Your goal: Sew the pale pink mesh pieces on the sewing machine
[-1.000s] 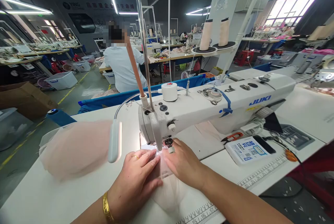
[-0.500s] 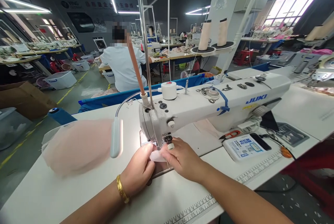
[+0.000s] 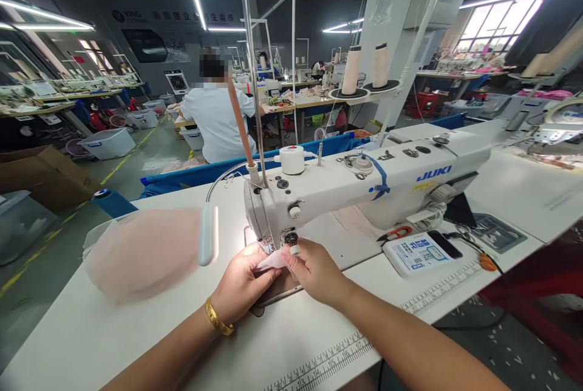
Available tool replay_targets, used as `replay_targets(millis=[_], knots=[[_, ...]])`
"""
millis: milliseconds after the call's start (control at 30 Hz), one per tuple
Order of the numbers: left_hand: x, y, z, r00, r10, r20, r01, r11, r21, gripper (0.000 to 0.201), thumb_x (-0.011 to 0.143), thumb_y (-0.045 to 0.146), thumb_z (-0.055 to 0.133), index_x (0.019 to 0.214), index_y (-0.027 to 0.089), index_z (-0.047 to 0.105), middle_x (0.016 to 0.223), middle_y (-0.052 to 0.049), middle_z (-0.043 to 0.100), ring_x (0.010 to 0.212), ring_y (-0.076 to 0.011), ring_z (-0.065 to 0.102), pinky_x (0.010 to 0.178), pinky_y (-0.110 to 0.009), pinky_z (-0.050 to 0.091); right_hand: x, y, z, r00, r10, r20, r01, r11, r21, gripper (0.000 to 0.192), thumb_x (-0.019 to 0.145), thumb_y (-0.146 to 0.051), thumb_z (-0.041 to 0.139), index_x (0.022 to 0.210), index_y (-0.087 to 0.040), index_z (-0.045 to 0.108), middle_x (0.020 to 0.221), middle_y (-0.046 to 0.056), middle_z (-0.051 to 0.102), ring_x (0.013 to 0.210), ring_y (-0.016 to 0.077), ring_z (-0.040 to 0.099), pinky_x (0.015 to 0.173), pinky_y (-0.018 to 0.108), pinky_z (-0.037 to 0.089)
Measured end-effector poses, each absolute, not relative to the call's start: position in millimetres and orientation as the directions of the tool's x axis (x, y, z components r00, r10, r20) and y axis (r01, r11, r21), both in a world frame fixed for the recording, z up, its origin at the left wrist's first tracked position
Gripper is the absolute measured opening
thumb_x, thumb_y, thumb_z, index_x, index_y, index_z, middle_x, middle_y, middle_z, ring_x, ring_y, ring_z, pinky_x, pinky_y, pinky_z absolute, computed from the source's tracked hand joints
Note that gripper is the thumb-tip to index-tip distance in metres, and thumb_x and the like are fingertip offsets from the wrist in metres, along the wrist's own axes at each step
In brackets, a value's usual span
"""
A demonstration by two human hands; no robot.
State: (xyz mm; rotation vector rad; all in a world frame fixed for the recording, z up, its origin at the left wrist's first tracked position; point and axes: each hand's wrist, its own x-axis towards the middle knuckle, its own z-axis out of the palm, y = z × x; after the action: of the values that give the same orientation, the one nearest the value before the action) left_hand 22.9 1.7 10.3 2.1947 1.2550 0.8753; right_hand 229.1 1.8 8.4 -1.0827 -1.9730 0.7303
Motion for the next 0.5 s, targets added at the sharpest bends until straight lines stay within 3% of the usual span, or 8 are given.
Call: replay_targets(millis=[100,233,367,500], knots=[[19.4,-6.3,7.7,0.456,0.783,0.422,0.539,-0.621,0.57,0.027,0.091,0.02,0.058,0.064,0.02,0.064,0.072,-0.001,0.057,0.072,-0.0173,0.055,0.064,-0.03,0.045,236.6,-0.6,12.5,-0.539,0.746,0.391,0.498,0.657,-0.566,0.049,0.111,-0.042,0.03,0.077,-0.021,0.059,0.077,0.004,0.068,0.074,0.0193,0.06,0.074,0.033,0.048],[15.8,-24.8,2.4,0.539,0.661,0.523,0.554,-0.745,0.371,0.022,0.094,0.018,0.06,0.078,0.023,0.074,0.082,-0.003,0.065,0.076,-0.0188,0.056,0.068,-0.034,0.043,247.5,-7.1,24.9,-0.788,0.561,0.254,0.44,0.801,-0.405,0.036,0.111,-0.04,0.042,0.088,-0.021,0.063,0.085,0.003,0.072,0.083,0.0195,0.063,0.083,0.036,0.042],[15.0,-35.0,2.0,0.583,0.612,0.534,0.534,-0.784,0.316,0.025,0.097,0.01,0.055,0.089,0.023,0.074,0.089,-0.001,0.073,0.082,-0.0182,0.062,0.077,-0.036,0.05,251.1,-11.0,34.6,-0.792,0.573,0.212,0.473,0.795,-0.38,0.026,0.103,-0.044,0.062,0.09,-0.022,0.066,0.083,0.0,0.072,0.082,0.02,0.064,0.083,0.037,0.041],[14.7,-32.4,1.2,0.589,0.592,0.55,0.524,-0.798,0.299,0.026,0.094,0.005,0.053,0.094,0.021,0.072,0.09,-0.001,0.075,0.08,-0.0166,0.065,0.078,-0.035,0.053,251.0,-9.7,34.2,-0.774,0.59,0.23,0.482,0.785,-0.39,0.024,0.103,-0.044,0.062,0.092,-0.024,0.07,0.083,0.0,0.073,0.079,0.0198,0.064,0.086,0.037,0.043]])
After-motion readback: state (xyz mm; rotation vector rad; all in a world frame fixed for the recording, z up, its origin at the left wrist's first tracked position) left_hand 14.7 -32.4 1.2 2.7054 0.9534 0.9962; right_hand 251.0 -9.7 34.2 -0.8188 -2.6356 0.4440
